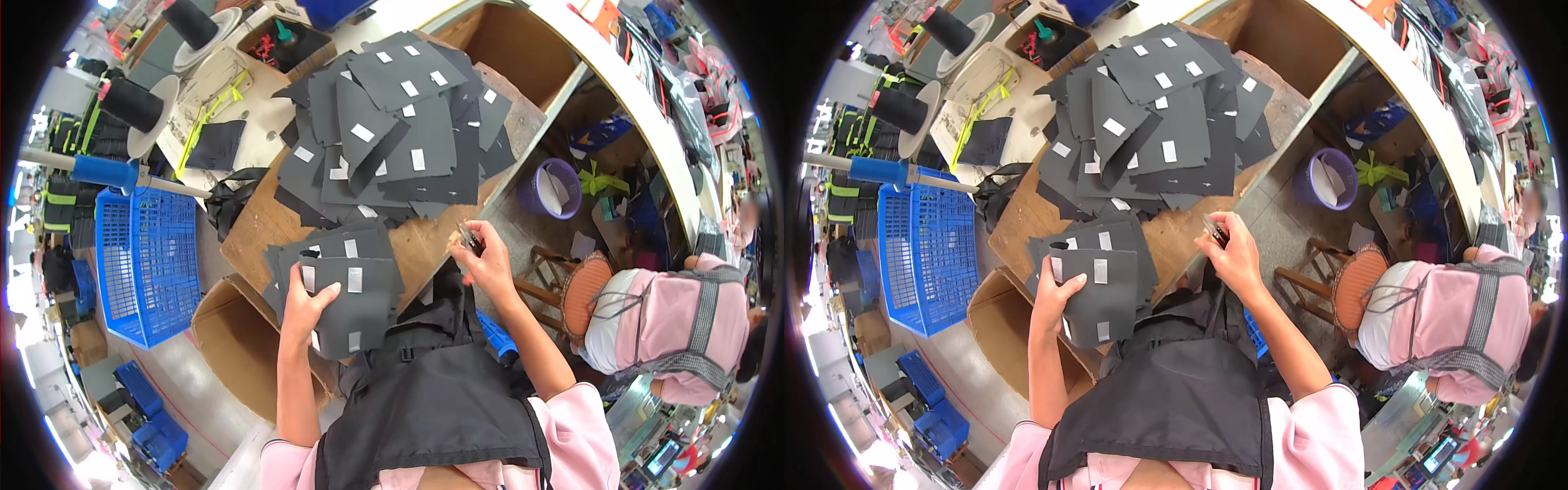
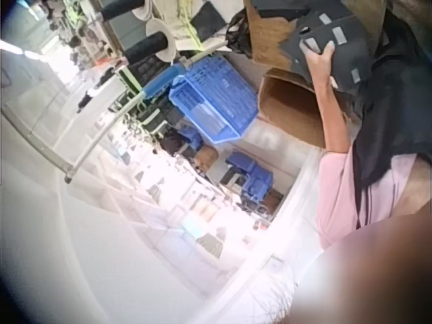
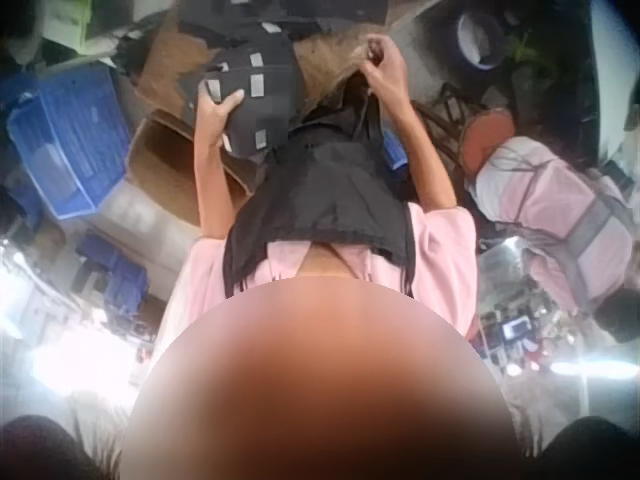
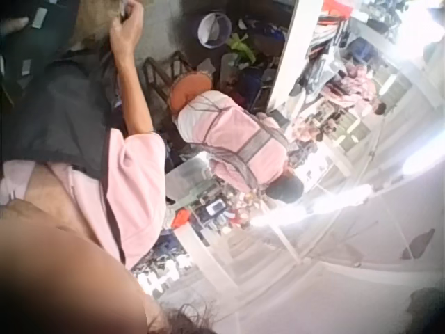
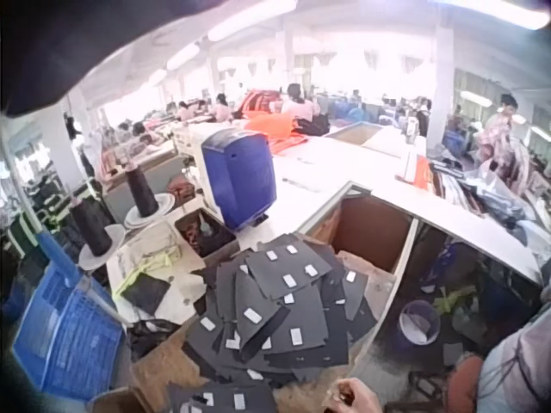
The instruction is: The worker is aligning and trimming small rectangular fabric pieces with pre-applied adhesive or velcro, using scissors to trim excess or threads.
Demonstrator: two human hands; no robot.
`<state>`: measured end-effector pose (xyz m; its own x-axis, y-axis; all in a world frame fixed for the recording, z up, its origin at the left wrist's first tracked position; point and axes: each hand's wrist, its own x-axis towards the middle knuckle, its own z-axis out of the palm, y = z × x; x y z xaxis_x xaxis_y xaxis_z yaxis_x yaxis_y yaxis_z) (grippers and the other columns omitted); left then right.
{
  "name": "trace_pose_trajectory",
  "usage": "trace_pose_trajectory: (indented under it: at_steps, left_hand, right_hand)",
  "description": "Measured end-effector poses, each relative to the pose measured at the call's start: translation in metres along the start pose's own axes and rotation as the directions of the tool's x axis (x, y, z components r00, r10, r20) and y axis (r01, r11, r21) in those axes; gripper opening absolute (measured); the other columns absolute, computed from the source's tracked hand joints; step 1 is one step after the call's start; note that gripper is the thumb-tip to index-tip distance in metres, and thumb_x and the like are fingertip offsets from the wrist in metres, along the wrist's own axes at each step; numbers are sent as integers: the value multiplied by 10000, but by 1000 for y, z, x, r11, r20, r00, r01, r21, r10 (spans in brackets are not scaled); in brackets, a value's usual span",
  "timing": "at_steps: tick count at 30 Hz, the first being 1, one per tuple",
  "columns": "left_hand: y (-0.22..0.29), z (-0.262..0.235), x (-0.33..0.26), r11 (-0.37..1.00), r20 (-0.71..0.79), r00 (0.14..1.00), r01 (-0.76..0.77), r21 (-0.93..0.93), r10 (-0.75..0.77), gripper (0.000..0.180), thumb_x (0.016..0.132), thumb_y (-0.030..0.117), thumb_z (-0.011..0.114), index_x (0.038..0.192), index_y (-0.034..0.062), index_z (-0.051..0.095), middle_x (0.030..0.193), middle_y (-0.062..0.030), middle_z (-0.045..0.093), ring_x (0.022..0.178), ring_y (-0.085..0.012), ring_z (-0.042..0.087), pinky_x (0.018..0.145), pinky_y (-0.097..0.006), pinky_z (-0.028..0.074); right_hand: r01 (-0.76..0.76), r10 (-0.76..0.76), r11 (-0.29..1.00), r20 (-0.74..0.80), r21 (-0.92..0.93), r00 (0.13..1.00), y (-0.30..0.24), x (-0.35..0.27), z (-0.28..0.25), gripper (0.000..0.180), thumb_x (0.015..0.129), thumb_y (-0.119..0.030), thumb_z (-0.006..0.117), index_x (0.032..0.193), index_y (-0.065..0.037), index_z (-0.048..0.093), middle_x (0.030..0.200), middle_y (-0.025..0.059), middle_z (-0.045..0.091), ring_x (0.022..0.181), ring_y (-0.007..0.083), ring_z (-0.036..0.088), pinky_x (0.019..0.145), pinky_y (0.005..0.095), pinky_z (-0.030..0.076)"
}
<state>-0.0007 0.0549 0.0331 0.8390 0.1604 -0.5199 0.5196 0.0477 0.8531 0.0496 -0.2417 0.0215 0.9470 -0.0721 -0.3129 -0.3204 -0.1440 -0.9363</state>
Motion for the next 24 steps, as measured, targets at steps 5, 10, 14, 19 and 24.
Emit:
trace_pose_trajectory:
  at_steps: [5, 10, 14, 19, 24]
  left_hand:
    - [-44, -3, 21, 684, -314, 906, 37, 729, 286, 871, 681, 24, 700, 1373, 54, 172, 1177, -206, 303, 1074, -384, 413, 920, -418, 402]
    - [-29, 14, 14, 630, -224, 862, -134, 765, 455, 989, 647, 84, 766, 1415, 77, 141, 1322, -240, 205, 1195, -387, 312, 1002, -451, 301]
    - [3, 29, -2, 444, -235, 823, -24, 896, 518, 895, 703, 162, 735, 1408, 82, 190, 1448, -195, 107, 1326, -379, 175, 1071, -472, 201]
    - [47, 26, 3, 531, -84, 648, -536, 657, 757, 818, 743, 200, 712, 1384, 16, 236, 1420, -220, 207, 1320, -376, 213, 1075, -478, 194]
    - [85, 41, 18, 590, 252, 688, -719, 368, 681, 921, 721, 350, 746, 1398, 15, 219, 1382, -234, 325, 1290, -320, 323, 1051, -399, 263]
  right_hand:
    - [238, -253, 939, -30, -247, 967, -1, 67, 36, 201, 851, -188, 608, 965, -26, 577, 691, 73, 603, 559, 108, 520, 546, 271, 422]
    - [-157, 126, 969, 165, 190, 978, -36, 125, 104, 274, 868, -257, 604, 895, 15, 582, 650, 66, 604, 381, 68, 412, 360, 230, 304]
    - [-350, 302, 846, 180, 402, 936, -42, 159, 139, 242, 838, -240, 626, 781, -22, 537, 622, 37, 553, 382, 62, 376, 353, 222, 254]
    - [373, -363, 927, 150, -45, 920, -70, 103, 104, 219, 666, -76, 609, 666, 14, 409, 824, 27, 430, 691, 116, 416, 587, 253, 339]
    - [254, -250, 962, 689, 99, 680, -102, 27, 34, 179, 685, -48, 632, 665, -34, 455, 732, 0, 467, 648, 66, 422, 549, 233, 320]
